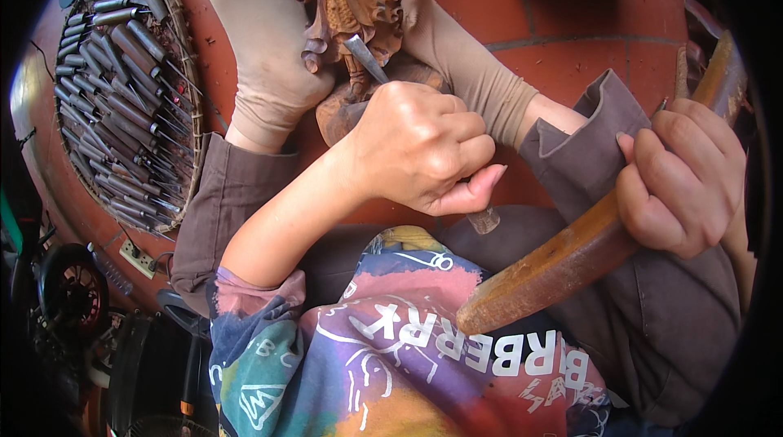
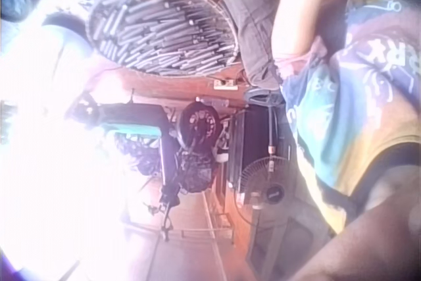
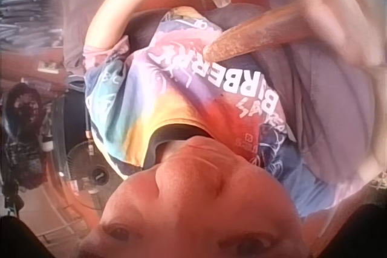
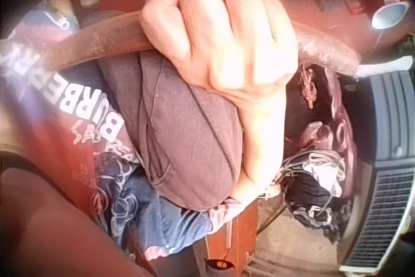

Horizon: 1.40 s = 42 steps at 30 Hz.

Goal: The person carves a wooden figurine using a chisel and mallet. They hold the wood between their feet and repeatedly strike the chisel to shape the piece, occasionally switching tools from a nearby basket.

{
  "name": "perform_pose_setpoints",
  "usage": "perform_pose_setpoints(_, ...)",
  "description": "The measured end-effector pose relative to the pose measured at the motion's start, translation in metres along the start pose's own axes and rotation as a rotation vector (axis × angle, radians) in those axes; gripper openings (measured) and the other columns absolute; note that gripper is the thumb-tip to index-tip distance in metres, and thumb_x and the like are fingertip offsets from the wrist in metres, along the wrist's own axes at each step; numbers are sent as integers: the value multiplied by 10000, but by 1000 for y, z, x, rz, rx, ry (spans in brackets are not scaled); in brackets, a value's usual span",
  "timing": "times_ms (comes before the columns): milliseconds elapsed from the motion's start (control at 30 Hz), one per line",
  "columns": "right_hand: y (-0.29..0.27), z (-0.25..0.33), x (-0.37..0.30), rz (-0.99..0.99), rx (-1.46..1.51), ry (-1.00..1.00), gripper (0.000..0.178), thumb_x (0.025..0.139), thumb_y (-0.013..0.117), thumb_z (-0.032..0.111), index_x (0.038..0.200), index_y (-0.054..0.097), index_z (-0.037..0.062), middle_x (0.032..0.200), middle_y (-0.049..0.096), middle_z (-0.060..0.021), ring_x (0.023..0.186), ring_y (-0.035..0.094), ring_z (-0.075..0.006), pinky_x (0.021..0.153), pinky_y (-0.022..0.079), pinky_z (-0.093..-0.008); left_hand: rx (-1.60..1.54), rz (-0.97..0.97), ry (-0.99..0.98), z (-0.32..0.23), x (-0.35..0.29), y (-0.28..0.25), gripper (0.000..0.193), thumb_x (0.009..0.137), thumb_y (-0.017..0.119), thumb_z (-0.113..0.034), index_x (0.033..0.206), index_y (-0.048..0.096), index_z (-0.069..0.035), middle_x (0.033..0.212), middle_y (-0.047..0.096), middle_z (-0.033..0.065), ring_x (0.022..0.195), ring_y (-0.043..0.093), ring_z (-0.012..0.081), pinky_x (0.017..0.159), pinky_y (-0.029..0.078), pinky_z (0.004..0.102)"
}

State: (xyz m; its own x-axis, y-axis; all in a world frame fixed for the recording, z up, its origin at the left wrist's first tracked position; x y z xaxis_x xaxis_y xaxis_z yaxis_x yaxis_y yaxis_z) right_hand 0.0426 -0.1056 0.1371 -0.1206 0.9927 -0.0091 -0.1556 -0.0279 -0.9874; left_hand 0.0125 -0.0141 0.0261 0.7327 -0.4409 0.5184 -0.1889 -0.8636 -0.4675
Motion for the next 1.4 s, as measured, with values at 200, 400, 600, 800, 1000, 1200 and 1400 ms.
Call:
perform_pose_setpoints(200, 2, -1, 3, 55, -7, -5, 363, 577, 753, -87, 840, 511, -27, 678, 546, -147, 581, 574, -258, 497, 483, -373, -16, 50, -3, 2, -1, 3, 234, 654, 683, -203, 558, 489, -116, 535, 403, 14, 447, 467, 183, 398, 351, 323)
perform_pose_setpoints(400, 2, -3, 5, 65, 20, 19, 357, 581, 756, -87, 837, 513, -29, 678, 546, -149, 581, 574, -255, 489, 479, -370, -44, 64, 7, 2, 0, -2, 243, 656, 670, -212, 551, 474, -114, 531, 397, 18, 442, 461, 188, 395, 347, 330)
perform_pose_setpoints(600, -2, 4, 4, -20, -19, -30, 349, 592, 771, -97, 812, 511, -22, 653, 546, -143, 565, 577, -253, 482, 487, -376, -107, 69, 29, 1, 0, -8, 250, 641, 651, -223, 551, 446, -112, 537, 393, 26, 444, 456, 204, 393, 346, 341)
perform_pose_setpoints(800, -5, 19, 3, -85, -175, -210, 368, 591, 785, -106, 809, 507, -6, 643, 548, -134, 562, 595, -250, 442, 476, -352, -103, 85, 27, 2, -7, -5, 222, 605, 627, -217, 557, 438, -110, 551, 405, 27, 456, 466, 213, 404, 356, 350)
perform_pose_setpoints(1000, -5, 10, 4, -79, -179, -45, 336, 617, 744, -108, 797, 497, 31, 700, 563, -133, 595, 576, -251, 485, 476, -339, -94, 116, 21, 1, -4, -6, 190, 571, 603, -201, 559, 439, -105, 554, 409, 28, 460, 467, 218, 411, 362, 352)
perform_pose_setpoints(1200, -4, 3, 0, -141, -106, -77, 309, 603, 739, -47, 786, 507, 44, 730, 579, -144, 602, 578, -258, 521, 493, -348, -117, 83, 6, 1, -4, -10, 185, 555, 593, -187, 547, 432, -94, 548, 408, 34, 451, 459, 225, 410, 356, 355)
perform_pose_setpoints(1400, -16, -1, 0, -116, -153, -51, 310, 574, 731, -19, 778, 502, 24, 702, 568, -132, 596, 580, -245, 509, 491, -345, -203, 8, -30, 3, 4, -18, 177, 555, 588, -175, 541, 441, -78, 536, 406, 45, 435, 435, 246, 410, 336, 359)
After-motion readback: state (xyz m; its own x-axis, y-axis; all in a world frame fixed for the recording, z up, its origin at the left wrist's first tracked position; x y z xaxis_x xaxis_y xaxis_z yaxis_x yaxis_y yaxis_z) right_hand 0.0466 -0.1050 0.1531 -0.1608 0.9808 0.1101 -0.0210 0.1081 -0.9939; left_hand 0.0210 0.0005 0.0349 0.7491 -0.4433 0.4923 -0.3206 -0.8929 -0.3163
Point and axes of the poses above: each hand's wrist, its own x-axis towards the middle knuckle, its own y-axis out of the palm, z = x × y, the point moved 9 cm from there along x, towards the middle knuckle
